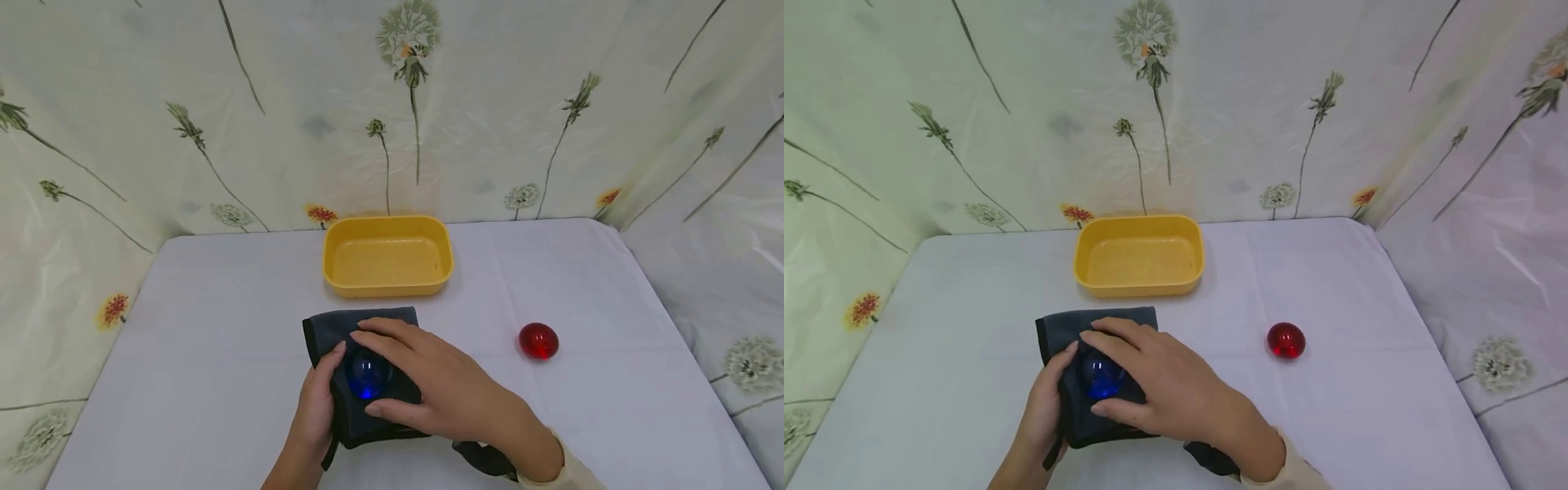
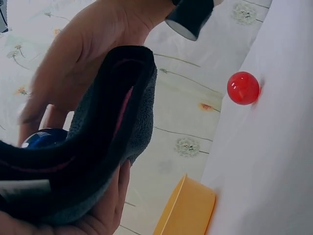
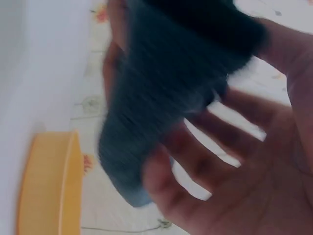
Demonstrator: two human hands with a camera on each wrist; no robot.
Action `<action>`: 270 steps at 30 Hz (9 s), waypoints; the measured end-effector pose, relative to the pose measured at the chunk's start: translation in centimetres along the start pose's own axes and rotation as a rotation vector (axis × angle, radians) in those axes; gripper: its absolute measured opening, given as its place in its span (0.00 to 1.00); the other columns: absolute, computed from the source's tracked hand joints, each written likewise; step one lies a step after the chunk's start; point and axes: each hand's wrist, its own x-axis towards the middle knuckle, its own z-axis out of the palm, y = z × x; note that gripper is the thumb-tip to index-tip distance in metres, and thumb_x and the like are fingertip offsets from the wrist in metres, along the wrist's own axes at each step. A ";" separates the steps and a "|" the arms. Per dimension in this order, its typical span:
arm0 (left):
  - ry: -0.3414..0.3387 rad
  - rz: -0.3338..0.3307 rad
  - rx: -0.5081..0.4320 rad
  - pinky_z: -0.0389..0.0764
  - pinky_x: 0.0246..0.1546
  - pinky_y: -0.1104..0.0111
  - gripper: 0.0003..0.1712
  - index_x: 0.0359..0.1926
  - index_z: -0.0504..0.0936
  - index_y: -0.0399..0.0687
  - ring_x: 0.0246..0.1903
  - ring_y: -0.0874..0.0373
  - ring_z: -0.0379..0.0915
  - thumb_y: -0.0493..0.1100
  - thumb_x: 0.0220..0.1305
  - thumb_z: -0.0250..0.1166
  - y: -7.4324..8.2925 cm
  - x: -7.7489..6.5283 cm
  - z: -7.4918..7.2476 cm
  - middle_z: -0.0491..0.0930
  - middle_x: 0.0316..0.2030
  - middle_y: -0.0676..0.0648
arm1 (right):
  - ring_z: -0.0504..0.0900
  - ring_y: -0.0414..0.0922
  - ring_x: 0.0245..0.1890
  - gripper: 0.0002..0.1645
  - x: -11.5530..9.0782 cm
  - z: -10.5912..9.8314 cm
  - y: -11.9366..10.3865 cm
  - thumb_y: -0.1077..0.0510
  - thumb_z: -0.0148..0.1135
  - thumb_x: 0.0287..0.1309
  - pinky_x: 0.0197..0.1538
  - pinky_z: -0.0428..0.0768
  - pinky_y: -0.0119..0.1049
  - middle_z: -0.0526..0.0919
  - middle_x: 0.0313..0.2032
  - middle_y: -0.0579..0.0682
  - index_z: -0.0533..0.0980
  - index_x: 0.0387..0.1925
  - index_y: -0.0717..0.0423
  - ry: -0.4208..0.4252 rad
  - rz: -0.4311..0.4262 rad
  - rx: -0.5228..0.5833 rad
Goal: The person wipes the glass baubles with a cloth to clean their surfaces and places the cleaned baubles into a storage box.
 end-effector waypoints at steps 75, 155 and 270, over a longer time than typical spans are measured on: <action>-0.027 0.013 -0.028 0.86 0.46 0.65 0.36 0.74 0.59 0.40 0.44 0.57 0.83 0.62 0.82 0.47 -0.2 0.0 0.5 0.80 0.52 0.45 | 0.76 0.39 0.49 0.42 0.5 1.3 0.1 0.27 0.71 0.56 0.53 0.83 0.33 0.76 0.52 0.46 0.78 0.58 0.53 0.155 0.030 -0.153; -0.018 0.062 -0.052 0.86 0.46 0.64 0.30 0.70 0.62 0.40 0.44 0.56 0.84 0.59 0.83 0.45 -0.3 0.0 0.1 0.82 0.50 0.46 | 0.74 0.39 0.58 0.39 -0.1 0.3 0.6 0.45 0.66 0.72 0.59 0.80 0.37 0.67 0.75 0.39 0.64 0.79 0.42 -0.023 -0.070 -0.005; -0.021 0.062 -0.032 0.86 0.47 0.65 0.30 0.69 0.63 0.41 0.45 0.57 0.84 0.59 0.83 0.44 0.0 0.0 0.4 0.80 0.52 0.45 | 0.73 0.39 0.61 0.41 -0.3 -0.2 0.5 0.48 0.67 0.71 0.61 0.79 0.39 0.66 0.75 0.38 0.63 0.79 0.41 -0.034 -0.061 0.015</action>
